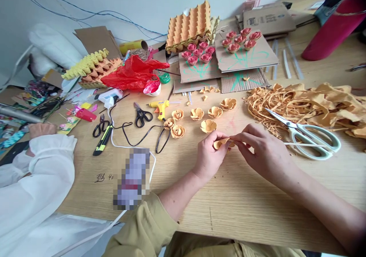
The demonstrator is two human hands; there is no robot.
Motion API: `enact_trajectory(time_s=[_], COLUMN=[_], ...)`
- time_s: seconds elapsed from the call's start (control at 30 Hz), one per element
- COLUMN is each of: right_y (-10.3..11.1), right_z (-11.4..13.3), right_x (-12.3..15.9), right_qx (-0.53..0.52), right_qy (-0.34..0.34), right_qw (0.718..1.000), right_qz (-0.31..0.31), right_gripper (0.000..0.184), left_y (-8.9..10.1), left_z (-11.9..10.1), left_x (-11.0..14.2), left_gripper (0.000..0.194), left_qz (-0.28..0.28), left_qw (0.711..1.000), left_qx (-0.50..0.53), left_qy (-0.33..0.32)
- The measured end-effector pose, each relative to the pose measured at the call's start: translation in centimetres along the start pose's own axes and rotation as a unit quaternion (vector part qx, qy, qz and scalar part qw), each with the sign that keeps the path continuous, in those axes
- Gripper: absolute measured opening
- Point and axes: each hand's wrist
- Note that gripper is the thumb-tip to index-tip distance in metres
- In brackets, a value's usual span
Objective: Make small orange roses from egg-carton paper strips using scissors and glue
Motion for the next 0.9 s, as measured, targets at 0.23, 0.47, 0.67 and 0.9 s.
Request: enact_trajectory(time_s=[0.23, 0.47, 0.67, 0.9], right_y=[0.09, 0.2, 0.25, 0.2], right_z=[0.0, 0.1, -0.23, -0.19], right_x=[0.08, -0.11, 0.05, -0.17], right_qx=[0.044, -0.038, -0.028, -0.083], right_qy=[0.042, 0.01, 0.0, -0.042], right_qw=[0.998, 0.999, 1.0, 0.996], right_qz=[-0.024, -0.013, 0.004, 0.016], right_gripper=[0.017, 0.016, 0.021, 0.02], left_y=[0.02, 0.05, 0.05, 0.14], left_z=[0.38, 0.29, 0.18, -0.16], left_x=[-0.13, -0.08, -0.13, -0.05], left_gripper=[0.008, 0.013, 0.008, 0.007], left_qz=[0.012, -0.007, -0.015, -0.011], left_qw=[0.999, 0.999, 1.0, 1.0], left_qx=[0.039, 0.016, 0.007, -0.009], left_qy=[-0.005, -0.042, -0.008, -0.01])
Point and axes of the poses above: each hand's wrist, its own x-axis away from the middle knuckle, its own y-axis out of the back of the hand, z = x × y, and after that the axes turned 6 degrees about z, right-handed
